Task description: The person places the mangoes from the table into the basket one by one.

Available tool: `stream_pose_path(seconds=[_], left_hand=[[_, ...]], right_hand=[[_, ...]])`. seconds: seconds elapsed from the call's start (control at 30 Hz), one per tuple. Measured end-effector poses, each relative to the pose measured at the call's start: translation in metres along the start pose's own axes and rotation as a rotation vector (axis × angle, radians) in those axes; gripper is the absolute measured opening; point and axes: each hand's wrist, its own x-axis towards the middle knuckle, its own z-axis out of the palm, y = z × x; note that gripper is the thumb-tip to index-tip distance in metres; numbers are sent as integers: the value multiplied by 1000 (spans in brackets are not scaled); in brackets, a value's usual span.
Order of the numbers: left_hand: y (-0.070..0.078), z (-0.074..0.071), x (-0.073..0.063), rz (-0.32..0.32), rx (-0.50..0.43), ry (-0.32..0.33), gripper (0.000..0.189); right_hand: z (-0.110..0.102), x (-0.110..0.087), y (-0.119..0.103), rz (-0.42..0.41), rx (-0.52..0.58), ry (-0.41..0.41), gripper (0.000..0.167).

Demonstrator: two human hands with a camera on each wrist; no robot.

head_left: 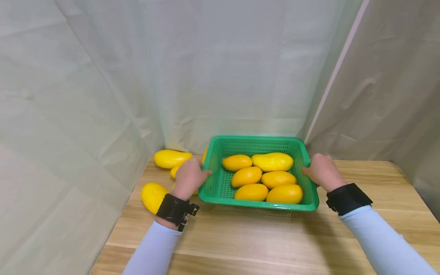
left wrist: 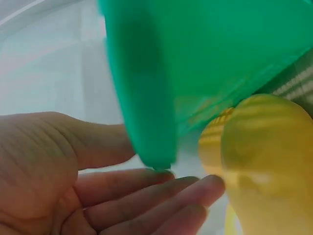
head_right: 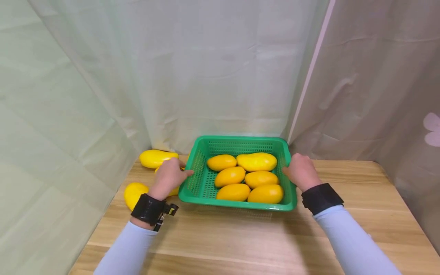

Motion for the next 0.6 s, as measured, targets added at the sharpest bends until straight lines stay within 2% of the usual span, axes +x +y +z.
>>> stream_pose_path(seconds=[0.13,0.3,0.43,0.5,0.6], left_hand=[[-17,-11,-4,13,-14,129,53],[-50,-31,-5,-75,-24,276,64],[-80,-35,-8,-112,-4,351,62],[-94,-32,-11,-130,53,350,67],[-109,-26,-16,-174,151,275,84]], right_hand=[[1,0,0,-21,-5,21,29],[2,1,1,-48,-15,54,28],[3,2,3,-50,-16,60,28],[3,3,4,-47,-14,56,28],[3,3,4,-40,-14,49,27]])
